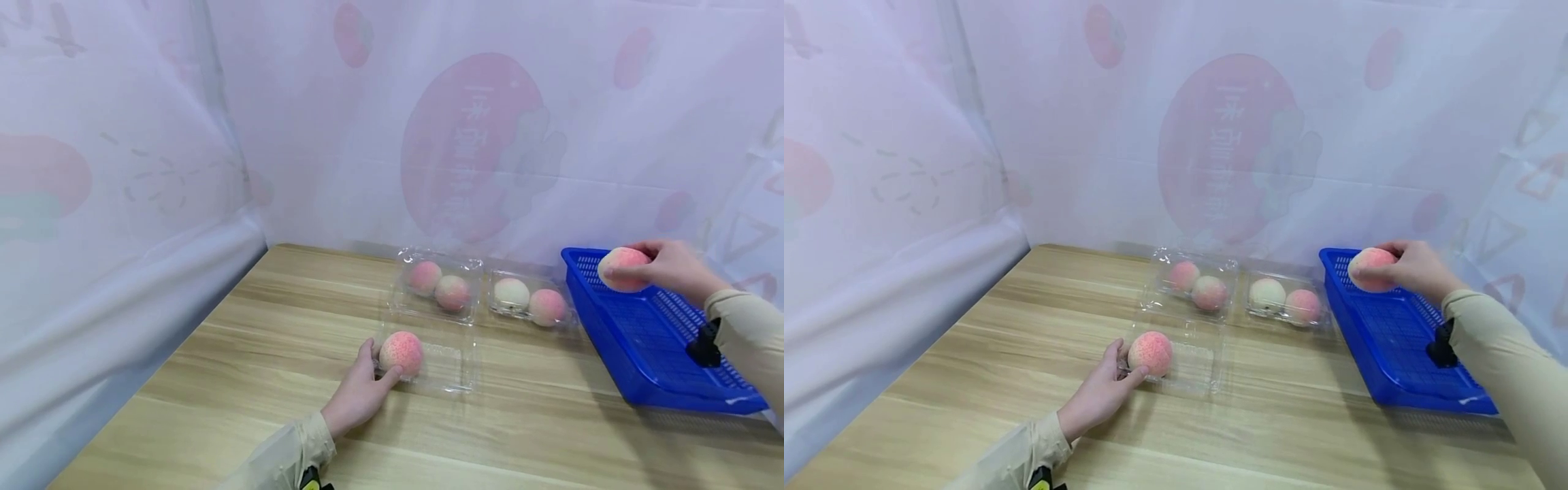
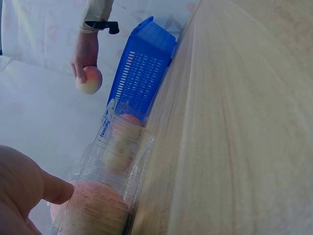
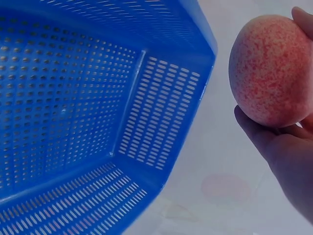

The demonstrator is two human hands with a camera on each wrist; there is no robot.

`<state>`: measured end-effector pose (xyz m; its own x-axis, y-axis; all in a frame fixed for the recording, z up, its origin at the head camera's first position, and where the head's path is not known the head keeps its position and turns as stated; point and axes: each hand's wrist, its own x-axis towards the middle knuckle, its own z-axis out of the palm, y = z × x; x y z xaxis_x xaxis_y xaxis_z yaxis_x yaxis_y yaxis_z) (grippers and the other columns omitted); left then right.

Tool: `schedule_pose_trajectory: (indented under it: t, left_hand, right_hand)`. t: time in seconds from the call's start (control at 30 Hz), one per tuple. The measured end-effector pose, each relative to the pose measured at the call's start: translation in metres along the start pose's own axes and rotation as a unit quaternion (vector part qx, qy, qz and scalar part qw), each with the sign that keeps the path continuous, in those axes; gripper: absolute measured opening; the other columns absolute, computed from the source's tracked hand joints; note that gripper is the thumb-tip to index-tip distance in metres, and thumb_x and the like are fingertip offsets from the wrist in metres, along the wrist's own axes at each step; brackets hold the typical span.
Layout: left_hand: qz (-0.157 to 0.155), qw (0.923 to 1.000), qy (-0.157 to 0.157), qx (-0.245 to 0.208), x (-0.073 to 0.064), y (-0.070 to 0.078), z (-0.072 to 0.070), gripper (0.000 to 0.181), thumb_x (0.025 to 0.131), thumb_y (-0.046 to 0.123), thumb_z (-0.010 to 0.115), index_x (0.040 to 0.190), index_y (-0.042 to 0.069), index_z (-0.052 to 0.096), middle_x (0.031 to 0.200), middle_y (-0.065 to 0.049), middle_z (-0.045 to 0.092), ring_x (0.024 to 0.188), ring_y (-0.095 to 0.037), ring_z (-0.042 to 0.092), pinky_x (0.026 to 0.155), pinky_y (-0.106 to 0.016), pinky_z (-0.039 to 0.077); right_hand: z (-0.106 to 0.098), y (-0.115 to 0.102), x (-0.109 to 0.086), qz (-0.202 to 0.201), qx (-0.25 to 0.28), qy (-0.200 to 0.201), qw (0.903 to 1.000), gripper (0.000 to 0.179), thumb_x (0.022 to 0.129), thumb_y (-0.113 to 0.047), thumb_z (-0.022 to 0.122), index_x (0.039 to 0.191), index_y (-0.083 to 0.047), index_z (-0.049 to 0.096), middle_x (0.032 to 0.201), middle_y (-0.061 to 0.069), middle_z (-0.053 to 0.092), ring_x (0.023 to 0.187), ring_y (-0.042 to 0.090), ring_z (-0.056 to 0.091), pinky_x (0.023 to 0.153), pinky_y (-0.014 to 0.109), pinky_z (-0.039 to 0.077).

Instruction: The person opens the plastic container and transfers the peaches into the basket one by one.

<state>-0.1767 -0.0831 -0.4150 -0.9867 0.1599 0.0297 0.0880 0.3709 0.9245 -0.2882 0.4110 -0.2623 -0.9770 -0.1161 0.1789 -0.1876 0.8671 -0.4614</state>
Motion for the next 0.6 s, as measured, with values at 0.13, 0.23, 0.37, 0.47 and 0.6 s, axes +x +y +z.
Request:
schedule_pose_trajectory:
  t: [0.13,0.23,0.37,0.47,0.6]
  left_hand:
    - [0.002,1.0000,-0.004,0.002,0.000,0.000,0.000,0.082,0.097,0.023,0.063,0.149,-0.014,0.012,0.138,-0.035,0.042,0.124,-0.042,0.047,0.106,-0.058,0.033]
    - [0.000,1.0000,-0.002,-0.001,0.001,0.000,0.001,0.082,0.097,0.024,0.063,0.149,-0.013,0.012,0.140,-0.034,0.041,0.125,-0.041,0.046,0.107,-0.057,0.032]
    - [0.005,1.0000,0.005,0.000,0.001,-0.001,0.001,0.083,0.096,0.024,0.064,0.149,-0.014,0.012,0.143,-0.034,0.037,0.127,-0.042,0.044,0.107,-0.057,0.032]
    - [0.012,0.9999,0.006,0.003,0.001,-0.001,0.000,0.084,0.096,0.024,0.064,0.148,-0.015,0.012,0.144,-0.034,0.036,0.127,-0.043,0.044,0.107,-0.057,0.032]
    - [0.012,0.9999,0.007,-0.001,0.001,0.000,0.000,0.083,0.096,0.023,0.064,0.149,-0.015,0.012,0.145,-0.034,0.035,0.129,-0.043,0.043,0.107,-0.057,0.031]
  right_hand:
    - [0.002,-0.001,-0.009,0.007,0.007,-0.023,0.9997,0.070,0.088,-0.039,0.075,0.130,0.012,0.051,0.112,0.026,0.063,0.085,0.022,0.060,0.065,0.030,0.053]
    - [0.000,-0.002,-0.016,0.011,0.002,-0.027,0.9996,0.072,0.088,-0.040,0.074,0.131,0.011,0.049,0.113,0.026,0.062,0.087,0.025,0.060,0.064,0.032,0.053]
    - [-0.002,-0.004,-0.025,0.009,0.000,-0.019,0.9998,0.072,0.087,-0.041,0.075,0.131,0.010,0.050,0.113,0.027,0.062,0.087,0.027,0.061,0.063,0.032,0.053]
    - [0.002,-0.004,-0.036,0.005,0.004,0.005,1.0000,0.070,0.086,-0.038,0.077,0.130,0.011,0.051,0.112,0.029,0.061,0.084,0.025,0.061,0.061,0.031,0.054]
    - [0.009,-0.005,-0.054,0.002,0.017,0.040,0.9990,0.071,0.084,-0.033,0.080,0.131,0.011,0.051,0.114,0.033,0.059,0.081,0.016,0.062,0.059,0.028,0.055]
